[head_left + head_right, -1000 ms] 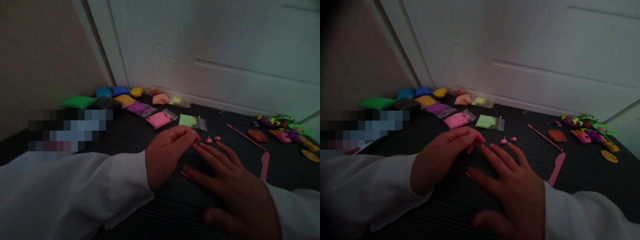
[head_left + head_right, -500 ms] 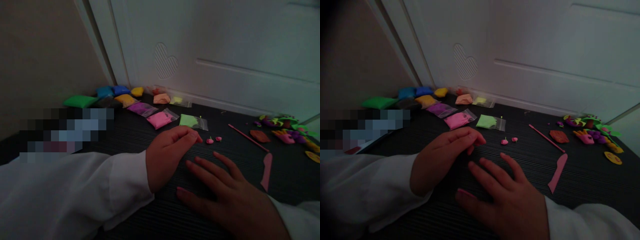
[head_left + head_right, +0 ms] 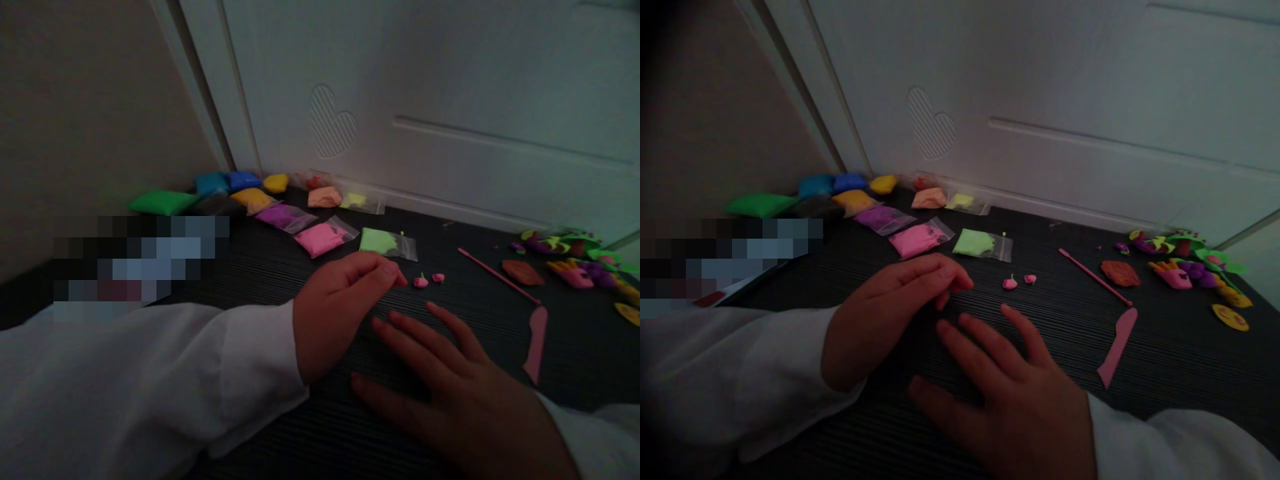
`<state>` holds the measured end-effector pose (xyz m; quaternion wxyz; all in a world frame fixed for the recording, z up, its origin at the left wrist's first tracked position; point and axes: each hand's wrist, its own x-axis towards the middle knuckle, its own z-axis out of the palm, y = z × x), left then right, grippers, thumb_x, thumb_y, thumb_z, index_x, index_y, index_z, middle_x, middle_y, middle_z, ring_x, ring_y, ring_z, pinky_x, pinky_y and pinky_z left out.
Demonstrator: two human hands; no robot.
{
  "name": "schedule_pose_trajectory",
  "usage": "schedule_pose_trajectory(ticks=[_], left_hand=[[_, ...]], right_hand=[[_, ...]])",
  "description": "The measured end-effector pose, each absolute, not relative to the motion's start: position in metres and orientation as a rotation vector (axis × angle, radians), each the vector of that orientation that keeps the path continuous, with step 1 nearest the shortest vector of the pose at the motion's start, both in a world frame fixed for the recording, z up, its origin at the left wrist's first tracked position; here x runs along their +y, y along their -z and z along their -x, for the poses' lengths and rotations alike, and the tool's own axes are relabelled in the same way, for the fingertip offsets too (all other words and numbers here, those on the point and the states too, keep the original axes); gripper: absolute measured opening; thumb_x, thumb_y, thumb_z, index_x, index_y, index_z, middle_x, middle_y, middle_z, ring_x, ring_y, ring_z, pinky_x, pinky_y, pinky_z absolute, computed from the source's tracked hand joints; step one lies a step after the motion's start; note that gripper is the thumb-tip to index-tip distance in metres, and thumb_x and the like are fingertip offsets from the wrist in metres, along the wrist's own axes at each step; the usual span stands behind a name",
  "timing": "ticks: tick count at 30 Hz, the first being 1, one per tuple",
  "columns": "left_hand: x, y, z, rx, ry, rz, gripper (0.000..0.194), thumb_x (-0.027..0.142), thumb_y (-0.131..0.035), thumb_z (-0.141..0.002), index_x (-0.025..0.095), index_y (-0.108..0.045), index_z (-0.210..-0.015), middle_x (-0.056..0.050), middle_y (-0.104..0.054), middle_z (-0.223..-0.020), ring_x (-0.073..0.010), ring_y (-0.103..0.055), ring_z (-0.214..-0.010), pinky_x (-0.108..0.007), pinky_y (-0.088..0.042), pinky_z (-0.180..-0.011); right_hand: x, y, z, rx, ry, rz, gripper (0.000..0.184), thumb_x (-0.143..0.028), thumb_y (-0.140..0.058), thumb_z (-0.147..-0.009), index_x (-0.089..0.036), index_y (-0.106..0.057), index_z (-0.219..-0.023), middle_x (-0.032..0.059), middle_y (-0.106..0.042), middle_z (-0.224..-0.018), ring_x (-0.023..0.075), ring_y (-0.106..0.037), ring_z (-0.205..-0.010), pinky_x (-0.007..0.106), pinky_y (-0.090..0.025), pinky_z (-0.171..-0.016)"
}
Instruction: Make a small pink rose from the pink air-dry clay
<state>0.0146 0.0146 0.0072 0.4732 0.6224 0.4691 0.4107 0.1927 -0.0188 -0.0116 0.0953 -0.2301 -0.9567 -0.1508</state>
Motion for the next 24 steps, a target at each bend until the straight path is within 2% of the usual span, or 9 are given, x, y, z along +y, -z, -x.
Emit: schedule_pose_trajectory(ticks=[1, 5, 7, 9, 10, 14, 19, 23, 24], left_hand=[[0.0140, -0.0073, -0.0143, 1.141, -1.007, -1.523, 0.023, 0.030, -0.044, -0.085, 0.019, -0.061, -0.076, 0.007, -0.049, -0.059, -0.0053, -0.046, -0.058, -0.015, -0.035, -0.054], [0.0125, -0.0087, -0.0143, 1.149, -1.013, -1.537, 0.023, 0.030, -0.044, -0.085, 0.019, -0.061, -0.075, 0.007, -0.049, -0.059, -0.0053, -0.045, -0.057, -0.015, -0.034, -0.053], [0.0127, -0.0094, -0.0148, 1.154, -1.008, -1.535, 0.022, 0.030, -0.044, -0.085, 0.019, -0.061, -0.075, 0.007, -0.047, -0.058, -0.0055, -0.045, -0.058, -0.015, -0.034, -0.053], [0.0130, -0.0099, -0.0153, 1.157, -1.014, -1.526, 0.022, 0.029, -0.044, -0.085, 0.019, -0.061, -0.076, 0.007, -0.046, -0.058, -0.0058, -0.046, -0.059, -0.015, -0.034, -0.054], [0.0130, -0.0099, -0.0154, 1.167, -1.020, -1.523, 0.022, 0.030, -0.044, -0.085, 0.019, -0.061, -0.076, 0.007, -0.046, -0.058, -0.0059, -0.046, -0.059, -0.015, -0.034, -0.055], [0.0124, -0.0090, -0.0151, 1.196, -1.066, -1.579, 0.021, 0.031, -0.044, -0.086, 0.021, -0.061, -0.079, 0.007, -0.054, -0.068, -0.0069, -0.048, -0.064, -0.015, -0.036, -0.060], [0.0120, -0.0074, -0.0150, 1.168, -1.075, -1.591, 0.021, 0.031, -0.043, -0.085, 0.021, -0.061, -0.081, 0.007, -0.060, -0.081, -0.0093, -0.049, -0.070, -0.016, -0.038, -0.065], [0.0125, -0.0074, -0.0151, 1.174, -1.081, -1.584, 0.020, 0.030, -0.043, -0.086, 0.021, -0.061, -0.081, 0.007, -0.060, -0.081, -0.0081, -0.049, -0.070, -0.015, -0.038, -0.065], [0.0127, -0.0074, -0.0151, 1.164, -1.075, -1.576, 0.020, 0.030, -0.043, -0.086, 0.021, -0.060, -0.082, 0.007, -0.060, -0.082, -0.0076, -0.049, -0.070, -0.014, -0.038, -0.065]], right_hand=[[-0.0187, 0.0118, -0.1924, -2.830, 0.494, 0.637, 0.042, -0.051, -0.038, -0.084, -0.042, -0.039, -0.125, 0.0011, -0.052, -0.125, 0.0211, -0.047, -0.112, 0.047, -0.027, -0.092], [-0.0157, 0.0103, -0.1917, -2.832, 0.317, 0.825, 0.066, -0.071, -0.028, -0.073, -0.034, -0.040, -0.127, 0.0101, -0.041, -0.134, 0.0300, -0.036, -0.121, 0.055, -0.024, -0.092], [-0.0156, 0.0101, -0.1922, -2.824, 0.352, 0.803, 0.067, -0.071, -0.028, -0.073, -0.033, -0.042, -0.126, 0.0119, -0.045, -0.130, 0.0309, -0.039, -0.119, 0.055, -0.025, -0.090], [-0.0170, 0.0108, -0.1928, -2.818, 0.501, 0.628, 0.045, -0.053, -0.039, -0.082, -0.041, -0.039, -0.125, 0.0030, -0.053, -0.124, 0.0227, -0.046, -0.112, 0.047, -0.026, -0.092], [-0.0178, 0.0112, -0.1929, -2.826, 0.537, 0.594, 0.043, -0.045, -0.044, -0.083, -0.042, -0.036, -0.126, 0.0005, -0.052, -0.124, 0.0204, -0.046, -0.113, 0.045, -0.025, -0.093], [-0.0191, 0.0103, -0.1908, -2.840, 0.325, 0.820, 0.068, -0.073, -0.026, -0.072, -0.034, -0.040, -0.127, 0.0112, -0.043, -0.132, 0.0312, -0.039, -0.118, 0.056, -0.028, -0.089], [-0.0186, 0.0073, -0.1885, -2.872, 0.448, 0.621, 0.047, -0.056, -0.037, -0.081, -0.039, -0.040, -0.125, 0.0061, -0.055, -0.121, 0.0262, -0.050, -0.108, 0.051, -0.034, -0.086], [-0.0180, 0.0082, -0.1889, -2.874, 0.247, 0.854, 0.068, -0.071, -0.031, -0.072, -0.032, -0.040, -0.127, 0.0118, -0.041, -0.133, 0.0329, -0.037, -0.119, 0.058, -0.026, -0.091], [-0.0180, 0.0090, -0.1889, -2.853, 0.241, 0.856, 0.067, -0.071, -0.032, -0.072, -0.034, -0.041, -0.127, 0.0110, -0.042, -0.132, 0.0323, -0.038, -0.119, 0.058, -0.024, -0.092]])
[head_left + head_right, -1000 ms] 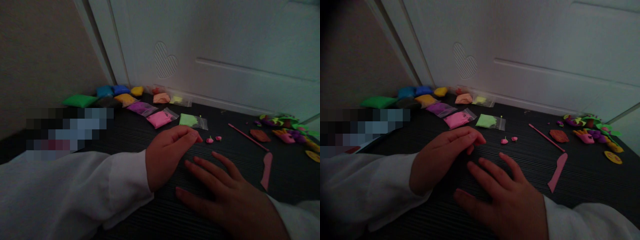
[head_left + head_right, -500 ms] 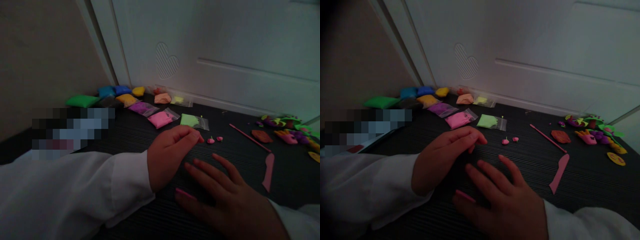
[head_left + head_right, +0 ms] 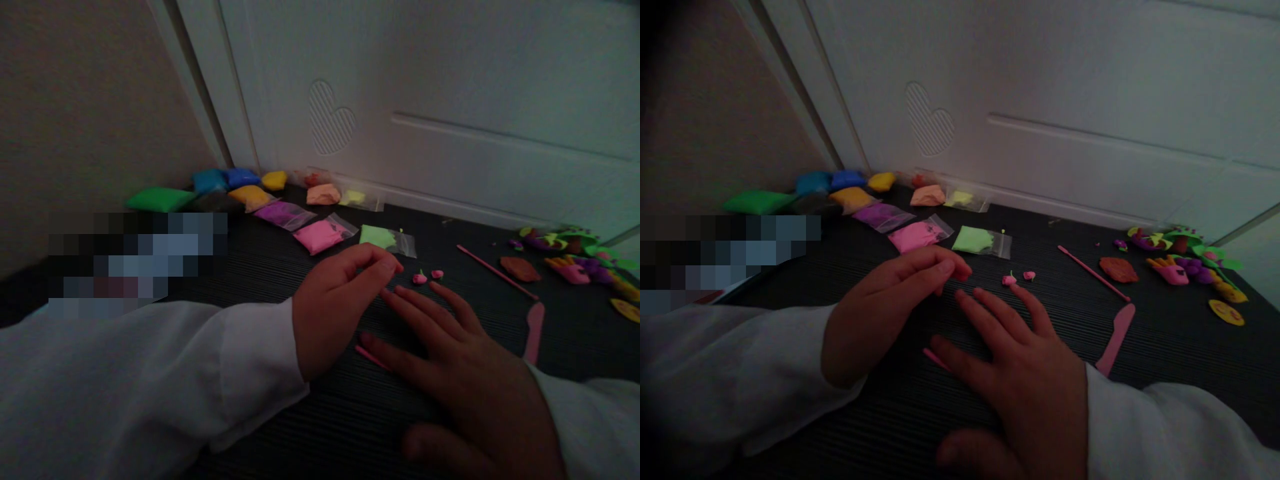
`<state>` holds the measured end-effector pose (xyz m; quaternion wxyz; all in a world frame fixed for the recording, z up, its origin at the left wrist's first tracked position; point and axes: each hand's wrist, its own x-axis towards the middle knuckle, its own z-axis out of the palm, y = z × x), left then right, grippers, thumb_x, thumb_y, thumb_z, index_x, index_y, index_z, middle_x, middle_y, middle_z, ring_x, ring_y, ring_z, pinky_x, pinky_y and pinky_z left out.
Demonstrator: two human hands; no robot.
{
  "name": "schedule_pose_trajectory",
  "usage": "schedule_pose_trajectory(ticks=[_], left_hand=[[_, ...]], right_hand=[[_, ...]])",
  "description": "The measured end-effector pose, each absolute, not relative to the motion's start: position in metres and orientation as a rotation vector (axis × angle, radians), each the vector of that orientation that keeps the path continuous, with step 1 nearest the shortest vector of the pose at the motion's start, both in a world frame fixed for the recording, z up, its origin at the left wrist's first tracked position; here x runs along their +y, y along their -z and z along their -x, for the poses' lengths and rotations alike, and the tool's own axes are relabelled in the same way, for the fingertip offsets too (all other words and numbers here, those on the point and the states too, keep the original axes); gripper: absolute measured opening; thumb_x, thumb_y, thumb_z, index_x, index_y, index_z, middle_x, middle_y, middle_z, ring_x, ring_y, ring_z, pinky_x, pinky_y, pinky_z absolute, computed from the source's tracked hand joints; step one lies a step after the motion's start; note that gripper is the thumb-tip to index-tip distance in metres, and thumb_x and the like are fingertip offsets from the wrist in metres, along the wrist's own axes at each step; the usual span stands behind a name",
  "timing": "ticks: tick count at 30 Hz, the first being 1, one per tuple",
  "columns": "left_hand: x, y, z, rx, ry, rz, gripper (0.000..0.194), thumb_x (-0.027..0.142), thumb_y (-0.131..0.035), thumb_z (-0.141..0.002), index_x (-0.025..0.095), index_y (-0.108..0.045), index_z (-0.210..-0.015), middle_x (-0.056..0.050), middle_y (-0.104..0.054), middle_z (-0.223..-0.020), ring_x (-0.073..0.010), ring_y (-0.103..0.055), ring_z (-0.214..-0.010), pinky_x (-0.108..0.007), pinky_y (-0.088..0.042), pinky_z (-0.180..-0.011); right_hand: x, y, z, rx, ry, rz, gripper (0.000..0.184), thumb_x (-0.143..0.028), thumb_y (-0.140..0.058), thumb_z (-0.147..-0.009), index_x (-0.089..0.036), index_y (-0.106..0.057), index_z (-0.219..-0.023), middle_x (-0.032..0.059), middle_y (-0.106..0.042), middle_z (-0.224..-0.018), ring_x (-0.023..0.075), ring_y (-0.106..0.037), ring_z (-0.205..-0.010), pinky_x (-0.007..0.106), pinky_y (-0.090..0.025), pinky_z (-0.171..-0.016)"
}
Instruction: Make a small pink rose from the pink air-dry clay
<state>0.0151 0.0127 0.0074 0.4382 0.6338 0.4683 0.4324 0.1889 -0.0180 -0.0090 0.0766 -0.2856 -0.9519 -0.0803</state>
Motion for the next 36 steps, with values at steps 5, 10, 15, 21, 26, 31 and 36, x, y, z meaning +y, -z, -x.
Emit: schedule_pose_trajectory(ticks=[5, 10, 15, 21, 26, 31, 36], left_hand=[[0.013, -0.007, -0.015, 1.163, -1.073, -1.582, 0.021, 0.031, -0.043, -0.086, 0.021, -0.060, -0.083, 0.008, -0.060, -0.082, -0.0071, -0.049, -0.072, -0.013, -0.037, -0.066], [0.014, -0.008, -0.015, 1.181, -1.071, -1.558, 0.021, 0.031, -0.043, -0.085, 0.021, -0.060, -0.082, 0.007, -0.059, -0.083, -0.0089, -0.050, -0.075, -0.016, -0.038, -0.067], [0.014, -0.008, -0.015, 1.175, -1.078, -1.580, 0.021, 0.032, -0.042, -0.085, 0.021, -0.060, -0.081, 0.006, -0.060, -0.084, -0.0095, -0.051, -0.076, -0.016, -0.039, -0.070], [0.015, -0.006, -0.015, 1.131, -1.099, -1.606, 0.023, 0.032, -0.040, -0.086, 0.019, -0.059, -0.083, 0.004, -0.060, -0.086, -0.0115, -0.053, -0.087, -0.019, -0.039, -0.078], [0.016, -0.005, -0.016, 1.150, -1.143, -1.595, 0.022, 0.032, -0.040, -0.086, 0.020, -0.058, -0.085, 0.004, -0.059, -0.087, -0.0100, -0.052, -0.087, -0.017, -0.039, -0.076], [0.014, -0.004, -0.015, 1.151, -1.152, -1.590, 0.023, 0.033, -0.039, -0.086, 0.020, -0.058, -0.086, 0.004, -0.059, -0.088, -0.0110, -0.053, -0.085, -0.019, -0.040, -0.074], [0.014, -0.005, -0.015, 1.162, -1.150, -1.573, 0.022, 0.032, -0.040, -0.086, 0.020, -0.058, -0.086, 0.004, -0.060, -0.088, -0.0110, -0.053, -0.085, -0.018, -0.040, -0.074]], right_hand=[[-0.018, 0.010, -0.189, -2.873, 0.222, 0.736, 0.060, -0.068, -0.034, -0.074, -0.039, -0.038, -0.126, 0.0079, -0.042, -0.133, 0.0291, -0.041, -0.117, 0.055, -0.026, -0.091], [-0.019, 0.011, -0.188, -2.885, 0.300, 0.730, 0.056, -0.062, -0.037, -0.078, -0.038, -0.036, -0.128, 0.0099, -0.045, -0.130, 0.0284, -0.040, -0.118, 0.055, -0.026, -0.091], [-0.016, 0.011, -0.188, -2.870, 0.162, 0.835, 0.065, -0.067, -0.033, -0.074, -0.032, -0.037, -0.129, 0.0128, -0.036, -0.136, 0.0321, -0.033, -0.122, 0.059, -0.021, -0.093], [-0.011, 0.006, -0.191, -2.832, 0.103, 0.939, 0.070, -0.063, -0.039, -0.075, -0.025, -0.032, -0.133, 0.0118, -0.028, -0.140, 0.0308, -0.025, -0.126, 0.057, -0.014, -0.098], [-0.014, 0.006, -0.183, -2.875, 0.073, 0.885, 0.067, -0.068, -0.035, -0.073, -0.035, -0.033, -0.131, 0.0109, -0.029, -0.140, 0.0306, -0.024, -0.127, 0.059, -0.010, -0.097], [-0.008, 0.006, -0.179, -2.873, 0.049, 0.915, 0.063, -0.064, -0.037, -0.075, -0.032, -0.038, -0.129, 0.0105, -0.030, -0.140, 0.0324, -0.025, -0.126, 0.059, -0.009, -0.097], [-0.008, 0.010, -0.183, -2.849, 0.125, 0.890, 0.066, -0.064, -0.037, -0.074, -0.027, -0.039, -0.129, 0.0130, -0.035, -0.137, 0.0334, -0.030, -0.123, 0.060, -0.016, -0.095]])
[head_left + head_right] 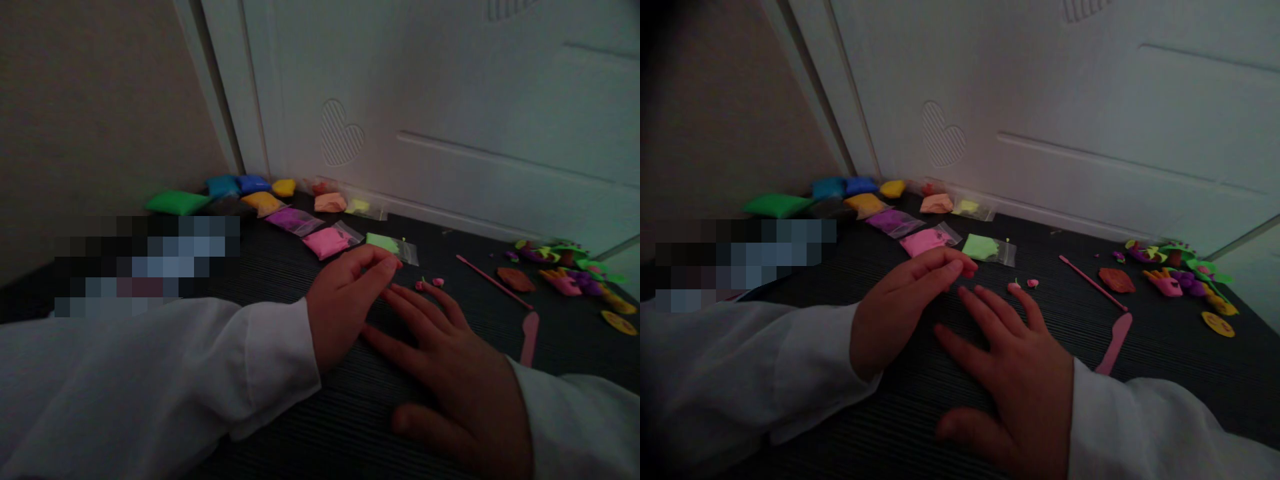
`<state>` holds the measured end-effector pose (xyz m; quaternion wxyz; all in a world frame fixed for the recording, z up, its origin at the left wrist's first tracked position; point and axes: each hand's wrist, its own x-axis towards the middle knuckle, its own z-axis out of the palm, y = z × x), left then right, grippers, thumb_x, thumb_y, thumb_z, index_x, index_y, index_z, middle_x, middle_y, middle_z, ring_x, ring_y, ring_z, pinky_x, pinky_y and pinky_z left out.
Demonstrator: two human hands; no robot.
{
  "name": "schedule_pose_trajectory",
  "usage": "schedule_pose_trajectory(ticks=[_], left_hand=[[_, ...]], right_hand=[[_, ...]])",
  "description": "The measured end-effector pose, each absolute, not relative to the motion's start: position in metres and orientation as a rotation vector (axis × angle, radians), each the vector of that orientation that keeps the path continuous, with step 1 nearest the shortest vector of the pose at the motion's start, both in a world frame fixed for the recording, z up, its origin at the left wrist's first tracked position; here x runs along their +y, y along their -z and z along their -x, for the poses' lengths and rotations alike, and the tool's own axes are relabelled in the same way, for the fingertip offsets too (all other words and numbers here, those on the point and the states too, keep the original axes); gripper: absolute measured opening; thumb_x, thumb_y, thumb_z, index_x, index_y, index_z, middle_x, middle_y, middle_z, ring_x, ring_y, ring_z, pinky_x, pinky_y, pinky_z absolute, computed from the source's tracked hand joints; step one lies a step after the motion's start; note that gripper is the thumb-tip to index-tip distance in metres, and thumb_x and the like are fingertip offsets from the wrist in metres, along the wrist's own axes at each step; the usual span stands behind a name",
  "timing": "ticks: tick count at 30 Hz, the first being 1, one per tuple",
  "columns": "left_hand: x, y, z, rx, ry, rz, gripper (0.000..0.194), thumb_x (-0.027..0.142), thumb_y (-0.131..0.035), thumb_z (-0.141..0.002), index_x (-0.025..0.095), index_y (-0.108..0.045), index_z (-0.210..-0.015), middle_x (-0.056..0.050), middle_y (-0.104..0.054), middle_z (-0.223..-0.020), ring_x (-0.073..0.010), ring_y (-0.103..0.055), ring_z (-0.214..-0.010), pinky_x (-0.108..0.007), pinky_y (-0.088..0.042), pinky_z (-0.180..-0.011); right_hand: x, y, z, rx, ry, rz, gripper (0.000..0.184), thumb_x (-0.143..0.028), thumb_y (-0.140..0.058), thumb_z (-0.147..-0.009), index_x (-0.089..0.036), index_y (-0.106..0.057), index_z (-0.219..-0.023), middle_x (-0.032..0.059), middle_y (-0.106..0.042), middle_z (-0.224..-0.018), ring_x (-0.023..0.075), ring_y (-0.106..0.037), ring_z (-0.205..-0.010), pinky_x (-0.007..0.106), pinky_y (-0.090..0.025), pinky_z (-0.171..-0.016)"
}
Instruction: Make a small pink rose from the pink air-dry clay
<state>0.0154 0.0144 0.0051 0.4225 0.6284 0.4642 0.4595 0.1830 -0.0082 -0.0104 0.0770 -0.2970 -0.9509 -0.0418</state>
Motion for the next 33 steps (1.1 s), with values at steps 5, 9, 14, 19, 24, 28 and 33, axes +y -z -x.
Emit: schedule_pose_trajectory(ticks=[5, 9, 14, 19, 24, 28, 33], left_hand=[[0.016, -0.005, -0.016, 1.153, -1.150, -1.572, 0.021, 0.032, -0.041, -0.086, 0.021, -0.059, -0.085, 0.006, -0.059, -0.087, -0.0097, -0.052, -0.084, -0.016, -0.039, -0.072], [0.015, -0.006, -0.016, 1.160, -1.133, -1.557, 0.021, 0.031, -0.041, -0.086, 0.020, -0.059, -0.085, 0.005, -0.059, -0.087, -0.0090, -0.052, -0.085, -0.016, -0.038, -0.074], [0.014, -0.006, -0.015, 1.165, -1.118, -1.563, 0.022, 0.032, -0.040, -0.086, 0.020, -0.059, -0.086, 0.006, -0.059, -0.088, -0.0090, -0.052, -0.082, -0.016, -0.038, -0.071], [0.014, -0.007, -0.015, 1.165, -1.118, -1.547, 0.021, 0.030, -0.041, -0.086, 0.020, -0.059, -0.085, 0.006, -0.060, -0.089, -0.0086, -0.052, -0.083, -0.015, -0.038, -0.071], [0.015, -0.006, -0.016, 1.173, -1.138, -1.543, 0.020, 0.030, -0.042, -0.086, 0.021, -0.060, -0.085, 0.008, -0.060, -0.086, -0.0072, -0.051, -0.078, -0.014, -0.038, -0.067], [0.016, -0.005, -0.016, 1.145, -1.144, -1.533, 0.019, 0.028, -0.043, -0.086, 0.020, -0.060, -0.084, 0.008, -0.060, -0.085, -0.0055, -0.051, -0.081, -0.012, -0.037, -0.068], [0.016, -0.005, -0.016, 1.177, -1.147, -1.529, 0.019, 0.028, -0.043, -0.086, 0.020, -0.060, -0.084, 0.009, -0.060, -0.084, -0.0039, -0.050, -0.076, -0.011, -0.037, -0.065]], right_hand=[[-0.010, 0.011, -0.185, -2.884, 0.131, 0.845, 0.065, -0.064, -0.036, -0.075, -0.028, -0.038, -0.129, 0.0113, -0.034, -0.138, 0.0333, -0.030, -0.123, 0.060, -0.017, -0.095], [-0.010, 0.015, -0.185, -2.878, 0.129, 0.882, 0.067, -0.065, -0.036, -0.074, -0.029, -0.035, -0.131, 0.0130, -0.032, -0.139, 0.0330, -0.026, -0.125, 0.061, -0.015, -0.095], [-0.010, 0.016, -0.185, -2.861, 0.118, 0.877, 0.064, -0.065, -0.033, -0.075, -0.032, -0.037, -0.129, 0.0102, -0.032, -0.139, 0.0323, -0.029, -0.124, 0.059, -0.014, -0.096], [-0.011, 0.017, -0.186, -2.800, 0.203, 0.781, 0.068, -0.071, -0.030, -0.072, -0.035, -0.037, -0.129, 0.0082, -0.033, -0.139, 0.0297, -0.029, -0.124, 0.057, -0.013, -0.096], [-0.011, 0.014, -0.186, -2.885, 0.168, 0.965, 0.062, -0.065, -0.032, -0.077, -0.032, -0.037, -0.129, 0.0115, -0.030, -0.140, 0.0324, -0.025, -0.126, 0.059, -0.017, -0.095], [-0.011, 0.010, -0.185, -2.882, 0.297, 0.720, 0.058, -0.062, -0.036, -0.078, -0.034, -0.037, -0.129, 0.0096, -0.044, -0.131, 0.0307, -0.041, -0.116, 0.058, -0.027, -0.090], [-0.011, 0.007, -0.186, -2.886, 0.237, 0.954, 0.062, -0.064, -0.032, -0.077, -0.030, -0.039, -0.128, 0.0146, -0.033, -0.138, 0.0338, -0.031, -0.123, 0.061, -0.021, -0.092]])
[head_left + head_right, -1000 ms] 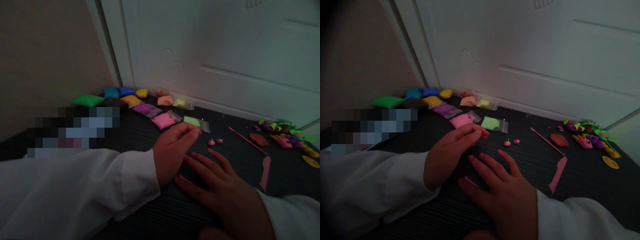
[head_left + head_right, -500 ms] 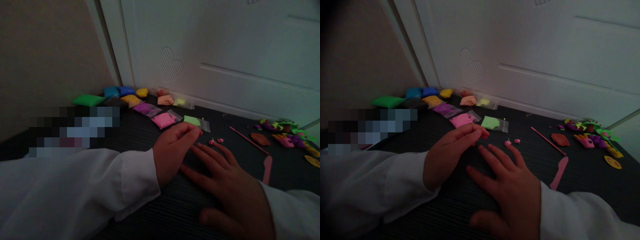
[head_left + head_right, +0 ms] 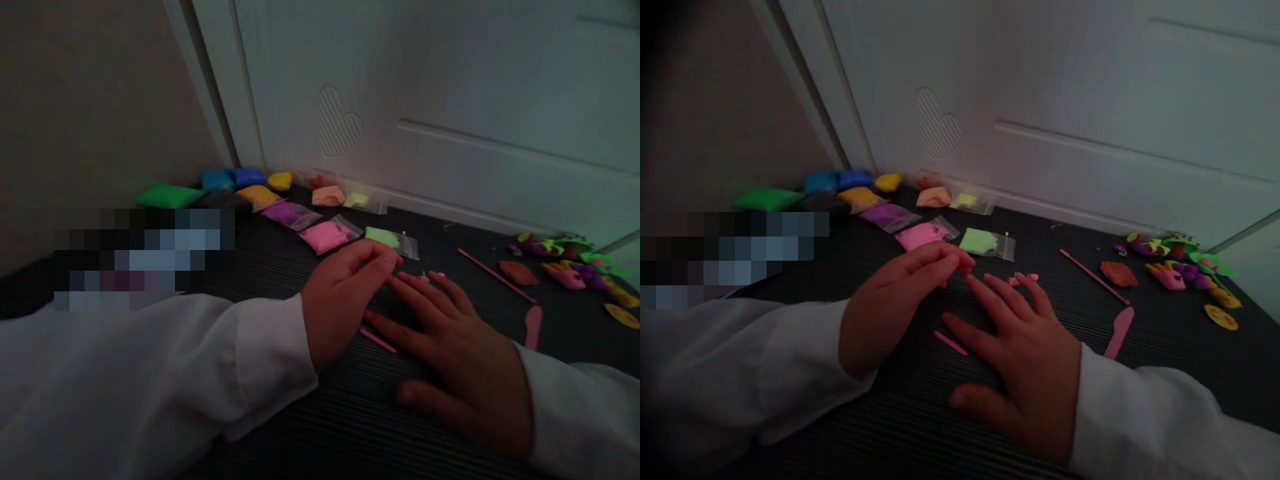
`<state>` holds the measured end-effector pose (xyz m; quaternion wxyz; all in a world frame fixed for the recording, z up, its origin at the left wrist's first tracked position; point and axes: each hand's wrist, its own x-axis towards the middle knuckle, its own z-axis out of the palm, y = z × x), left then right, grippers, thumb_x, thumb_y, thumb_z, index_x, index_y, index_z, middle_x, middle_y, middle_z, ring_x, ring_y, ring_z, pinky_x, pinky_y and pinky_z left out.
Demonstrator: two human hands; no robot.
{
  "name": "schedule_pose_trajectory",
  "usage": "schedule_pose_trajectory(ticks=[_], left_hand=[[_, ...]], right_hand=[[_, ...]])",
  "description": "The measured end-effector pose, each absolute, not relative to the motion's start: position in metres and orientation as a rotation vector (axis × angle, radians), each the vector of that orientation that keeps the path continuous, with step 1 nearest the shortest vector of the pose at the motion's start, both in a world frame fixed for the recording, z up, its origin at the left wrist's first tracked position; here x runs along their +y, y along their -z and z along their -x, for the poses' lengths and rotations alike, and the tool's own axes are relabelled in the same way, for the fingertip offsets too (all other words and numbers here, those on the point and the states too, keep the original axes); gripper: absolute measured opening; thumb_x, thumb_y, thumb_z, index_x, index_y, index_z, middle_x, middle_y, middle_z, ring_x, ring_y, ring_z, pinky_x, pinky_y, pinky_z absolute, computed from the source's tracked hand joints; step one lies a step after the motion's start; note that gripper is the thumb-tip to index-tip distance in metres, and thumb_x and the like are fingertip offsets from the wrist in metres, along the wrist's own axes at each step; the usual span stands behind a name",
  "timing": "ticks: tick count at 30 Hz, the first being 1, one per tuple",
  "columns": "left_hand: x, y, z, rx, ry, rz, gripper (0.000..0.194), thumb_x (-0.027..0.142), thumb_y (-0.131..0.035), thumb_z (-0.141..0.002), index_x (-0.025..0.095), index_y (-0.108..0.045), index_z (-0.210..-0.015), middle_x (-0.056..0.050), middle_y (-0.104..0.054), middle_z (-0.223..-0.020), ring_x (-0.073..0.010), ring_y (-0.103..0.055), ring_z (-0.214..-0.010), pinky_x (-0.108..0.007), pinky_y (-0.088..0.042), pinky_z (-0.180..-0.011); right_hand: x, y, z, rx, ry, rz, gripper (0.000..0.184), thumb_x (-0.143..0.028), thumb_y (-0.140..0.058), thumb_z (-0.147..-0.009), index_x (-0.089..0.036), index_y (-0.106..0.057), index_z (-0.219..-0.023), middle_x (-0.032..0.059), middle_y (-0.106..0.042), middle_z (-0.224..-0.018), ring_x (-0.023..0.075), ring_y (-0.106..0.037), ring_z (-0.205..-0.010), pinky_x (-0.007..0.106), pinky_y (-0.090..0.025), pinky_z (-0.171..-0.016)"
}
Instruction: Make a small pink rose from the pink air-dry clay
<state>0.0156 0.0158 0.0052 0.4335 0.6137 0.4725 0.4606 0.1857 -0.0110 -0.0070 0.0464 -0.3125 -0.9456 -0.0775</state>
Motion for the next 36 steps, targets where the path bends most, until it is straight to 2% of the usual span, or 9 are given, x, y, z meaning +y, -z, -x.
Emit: schedule_pose_trajectory(ticks=[5, 7, 10, 13, 18, 22, 27, 31, 36], left_hand=[[0.0152, -0.0053, -0.0154, 1.153, -1.140, -1.538, 0.019, 0.029, -0.043, -0.086, 0.020, -0.060, -0.084, 0.010, -0.060, -0.085, -0.0035, -0.050, -0.077, -0.010, -0.036, -0.066], [0.0148, -0.0050, -0.0156, 1.185, -1.149, -1.540, 0.019, 0.029, -0.043, -0.086, 0.021, -0.060, -0.084, 0.010, -0.060, -0.084, -0.0037, -0.049, -0.073, -0.011, -0.036, -0.064], [0.0142, -0.0046, -0.0158, 1.194, -1.158, -1.524, 0.019, 0.028, -0.043, -0.086, 0.020, -0.060, -0.083, 0.010, -0.060, -0.083, -0.0040, -0.049, -0.071, -0.011, -0.036, -0.064], [0.0140, -0.0049, -0.0157, 1.157, -1.154, -1.513, 0.019, 0.028, -0.044, -0.086, 0.021, -0.060, -0.081, 0.010, -0.060, -0.082, -0.0042, -0.048, -0.070, -0.011, -0.036, -0.063], [0.0152, -0.0058, -0.0157, 1.233, -1.158, -1.510, 0.019, 0.025, -0.044, -0.085, 0.019, -0.061, -0.082, 0.008, -0.060, -0.079, -0.0052, -0.046, -0.064, -0.012, -0.037, -0.063], [0.0185, -0.0049, -0.0167, 1.298, -1.157, -1.509, 0.021, 0.027, -0.043, -0.085, 0.018, -0.062, -0.083, 0.007, -0.061, -0.079, -0.0064, -0.046, -0.062, -0.015, -0.038, -0.062], [0.0206, -0.0044, -0.0177, 1.326, -1.172, -1.527, 0.021, 0.027, -0.043, -0.085, 0.019, -0.062, -0.081, 0.006, -0.060, -0.078, -0.0069, -0.046, -0.059, -0.017, -0.037, -0.060], [0.0203, -0.0049, -0.0180, 1.314, -1.140, -1.537, 0.022, 0.028, -0.042, -0.085, 0.018, -0.062, -0.083, 0.006, -0.060, -0.080, -0.0074, -0.046, -0.060, -0.017, -0.037, -0.060], [0.0199, -0.0044, -0.0168, 1.315, -1.154, -1.536, 0.023, 0.029, -0.041, -0.085, 0.020, -0.062, -0.083, 0.006, -0.059, -0.079, -0.0074, -0.046, -0.060, -0.017, -0.036, -0.057]], right_hand=[[-0.0112, 0.0075, -0.1870, -2.892, 0.339, 0.666, 0.052, -0.053, -0.043, -0.080, -0.036, -0.037, -0.128, 0.0077, -0.043, -0.133, 0.0290, -0.043, -0.114, 0.056, -0.029, -0.090], [-0.0106, 0.0077, -0.1874, -2.905, 0.225, 0.827, 0.063, -0.064, -0.037, -0.075, -0.032, -0.037, -0.129, 0.0114, -0.033, -0.138, 0.0336, -0.035, -0.120, 0.060, -0.023, -0.092], [-0.0104, 0.0083, -0.1876, -2.868, 0.199, 0.960, 0.063, -0.063, -0.035, -0.077, -0.029, -0.036, -0.130, 0.0138, -0.030, -0.139, 0.0345, -0.029, -0.124, 0.061, -0.018, -0.094], [-0.0118, 0.0095, -0.1872, -2.876, 0.274, 0.705, 0.065, -0.070, -0.031, -0.074, -0.036, -0.036, -0.129, 0.0093, -0.040, -0.134, 0.0298, -0.038, -0.119, 0.057, -0.023, -0.092], [-0.0117, 0.0084, -0.1874, -2.875, 0.210, 0.961, 0.063, -0.065, -0.033, -0.076, -0.032, -0.036, -0.130, 0.0136, -0.031, -0.139, 0.0338, -0.029, -0.124, 0.060, -0.018, -0.093], [-0.0148, 0.0091, -0.1872, -2.886, 0.264, 0.744, 0.066, -0.069, -0.032, -0.073, -0.034, -0.038, -0.128, 0.0113, -0.041, -0.133, 0.0311, -0.039, -0.118, 0.057, -0.025, -0.090], [-0.0158, 0.0091, -0.1864, -2.855, 0.203, 0.932, 0.063, -0.065, -0.036, -0.075, -0.031, -0.039, -0.128, 0.0132, -0.033, -0.138, 0.0337, -0.031, -0.123, 0.059, -0.020, -0.093], [-0.0156, 0.0095, -0.1861, -2.870, 0.275, 0.704, 0.064, -0.069, -0.032, -0.073, -0.034, -0.041, -0.126, 0.0113, -0.045, -0.130, 0.0312, -0.042, -0.116, 0.057, -0.027, -0.089], [-0.0143, 0.0130, -0.1875, -2.848, 0.215, 0.942, 0.063, -0.066, -0.034, -0.075, -0.032, -0.039, -0.128, 0.0131, -0.034, -0.138, 0.0329, -0.031, -0.123, 0.059, -0.020, -0.094]])
